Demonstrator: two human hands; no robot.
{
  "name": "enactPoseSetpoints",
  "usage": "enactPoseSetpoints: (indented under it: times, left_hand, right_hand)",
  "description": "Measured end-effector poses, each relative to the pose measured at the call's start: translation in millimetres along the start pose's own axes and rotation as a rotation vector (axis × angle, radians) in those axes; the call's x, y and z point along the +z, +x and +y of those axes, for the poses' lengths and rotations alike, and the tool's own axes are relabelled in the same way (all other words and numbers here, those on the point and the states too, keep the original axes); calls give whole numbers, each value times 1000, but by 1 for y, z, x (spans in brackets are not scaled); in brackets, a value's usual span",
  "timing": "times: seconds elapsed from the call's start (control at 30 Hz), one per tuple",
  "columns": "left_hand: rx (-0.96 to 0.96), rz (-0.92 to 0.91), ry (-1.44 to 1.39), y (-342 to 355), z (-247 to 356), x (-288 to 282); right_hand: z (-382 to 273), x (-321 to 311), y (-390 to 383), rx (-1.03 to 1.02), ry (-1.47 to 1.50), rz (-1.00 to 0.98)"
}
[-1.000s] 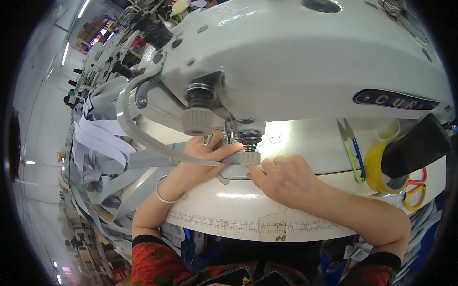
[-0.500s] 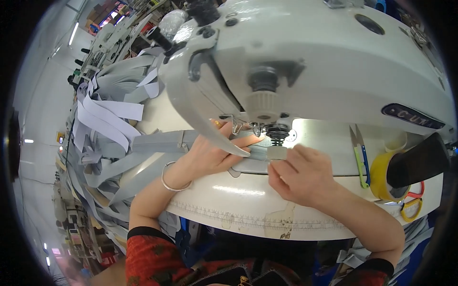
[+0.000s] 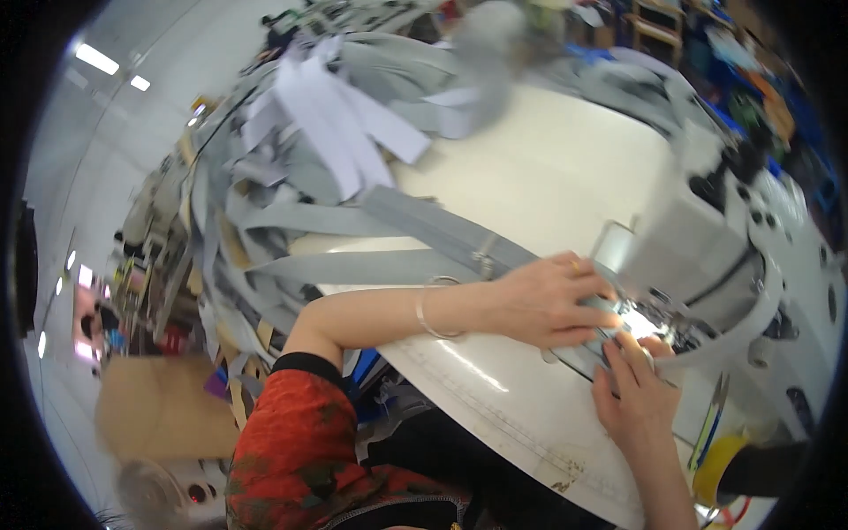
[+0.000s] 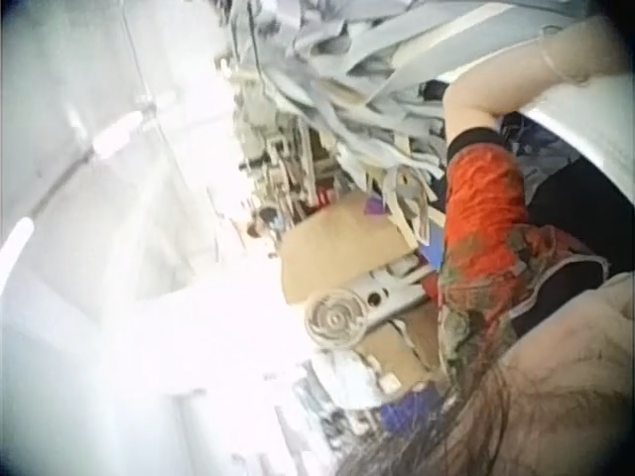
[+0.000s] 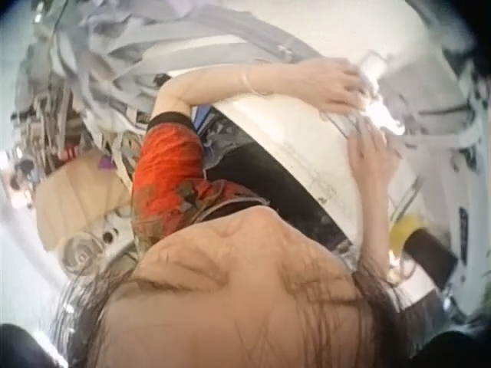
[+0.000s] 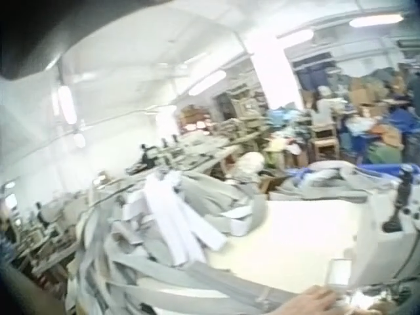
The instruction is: Sewing grey fabric strips using an industrial sewing machine in a workshop.
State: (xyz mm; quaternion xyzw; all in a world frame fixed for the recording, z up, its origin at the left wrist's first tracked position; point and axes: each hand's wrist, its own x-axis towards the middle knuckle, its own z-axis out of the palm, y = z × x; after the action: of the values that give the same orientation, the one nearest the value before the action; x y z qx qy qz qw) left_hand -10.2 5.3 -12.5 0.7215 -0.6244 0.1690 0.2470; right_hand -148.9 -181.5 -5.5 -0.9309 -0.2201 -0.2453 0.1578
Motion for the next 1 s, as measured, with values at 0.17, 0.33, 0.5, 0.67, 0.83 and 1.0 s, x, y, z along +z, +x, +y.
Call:
enactPoseSetpoints:
  times: [0.17,0.33,0.5,0.67,0.83,1.0]
  left_hand:
    - [37,130,53,-6,11,-57]
    - [-284,90,570,-109,-38,-156]
    - [-689,109,989,-172,-56,-181]
    - [-784,111,1095,-201,-86,-180]
    - [-708,788,700,-165,-76,-210]
    - [-400,841,640,-80,-33,-211]
  right_hand:
    - [-1,-7,-3,2,-41,32]
    - [1,0,1,-44,-75,82]
    - [7,2,-3,-70,-64,118]
    - [7,1,-5,-21,-20,91]
    - [5,2,-3,-29,-22,101]
    - [4,-2,-4,-34,-32,112]
